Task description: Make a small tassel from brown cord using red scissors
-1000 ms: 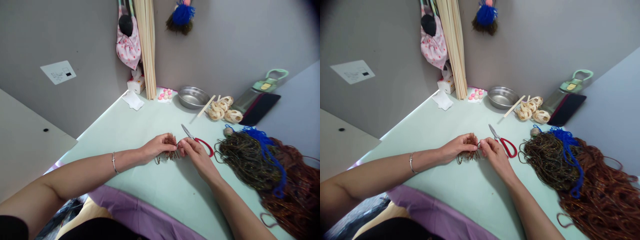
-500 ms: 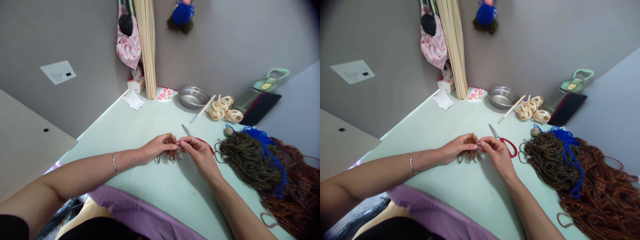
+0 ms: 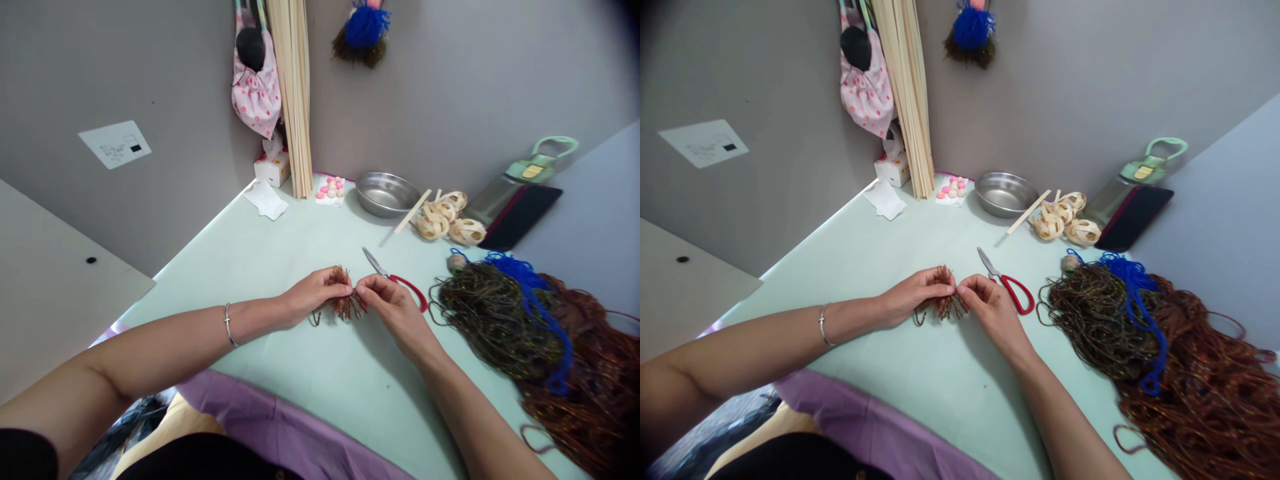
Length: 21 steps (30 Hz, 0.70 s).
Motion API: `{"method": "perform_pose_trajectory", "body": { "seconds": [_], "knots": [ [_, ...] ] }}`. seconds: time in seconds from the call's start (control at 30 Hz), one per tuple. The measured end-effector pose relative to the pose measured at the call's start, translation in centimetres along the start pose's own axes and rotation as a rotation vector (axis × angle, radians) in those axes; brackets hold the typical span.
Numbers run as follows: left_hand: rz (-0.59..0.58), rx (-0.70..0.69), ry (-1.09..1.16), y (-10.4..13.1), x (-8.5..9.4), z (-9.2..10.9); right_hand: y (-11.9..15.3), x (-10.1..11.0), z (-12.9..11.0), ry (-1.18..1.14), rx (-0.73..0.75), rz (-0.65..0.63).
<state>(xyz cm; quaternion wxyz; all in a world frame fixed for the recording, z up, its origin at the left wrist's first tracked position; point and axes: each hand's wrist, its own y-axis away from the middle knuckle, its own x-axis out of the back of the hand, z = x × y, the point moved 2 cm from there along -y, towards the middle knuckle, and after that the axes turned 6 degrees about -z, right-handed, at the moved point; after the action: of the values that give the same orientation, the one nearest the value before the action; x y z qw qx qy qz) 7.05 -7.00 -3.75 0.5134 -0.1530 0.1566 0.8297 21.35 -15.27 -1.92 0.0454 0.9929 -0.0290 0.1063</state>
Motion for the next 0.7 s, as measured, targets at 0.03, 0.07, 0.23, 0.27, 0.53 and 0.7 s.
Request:
{"method": "perform_pose_trajectory", "body": {
  "seconds": [0.03, 0.07, 0.23, 0.27, 0.53, 0.7],
  "knots": [
    [0.001, 0.004, 0.003, -0.02, 0.02, -0.01, -0.01, -0.02, 0.02, -0.020, -0.005, 0.007],
    [0.001, 0.008, 0.004, -0.04, 0.04, -0.03, -0.01, -0.05, 0.02, -0.038, -0.010, 0.015],
    [0.008, 0.033, -0.011, -0.09, 0.12, -0.17, 0.06, -0.35, -0.16, -0.105, -0.044, 0.033],
    [0.008, 0.038, -0.005, -0.10, 0.14, -0.19, 0.07, -0.40, -0.19, -0.113, -0.050, 0.032],
    [-0.009, 0.054, 0.132, -0.33, 0.32, -0.06, -0.09, -0.68, 0.06, -0.122, -0.068, 0.009],
    [-0.035, -0.012, 0.173, -0.21, 0.23, 0.23, -0.04, -0.71, -0.04, -0.198, -0.040, 0.026]
  ]
}}
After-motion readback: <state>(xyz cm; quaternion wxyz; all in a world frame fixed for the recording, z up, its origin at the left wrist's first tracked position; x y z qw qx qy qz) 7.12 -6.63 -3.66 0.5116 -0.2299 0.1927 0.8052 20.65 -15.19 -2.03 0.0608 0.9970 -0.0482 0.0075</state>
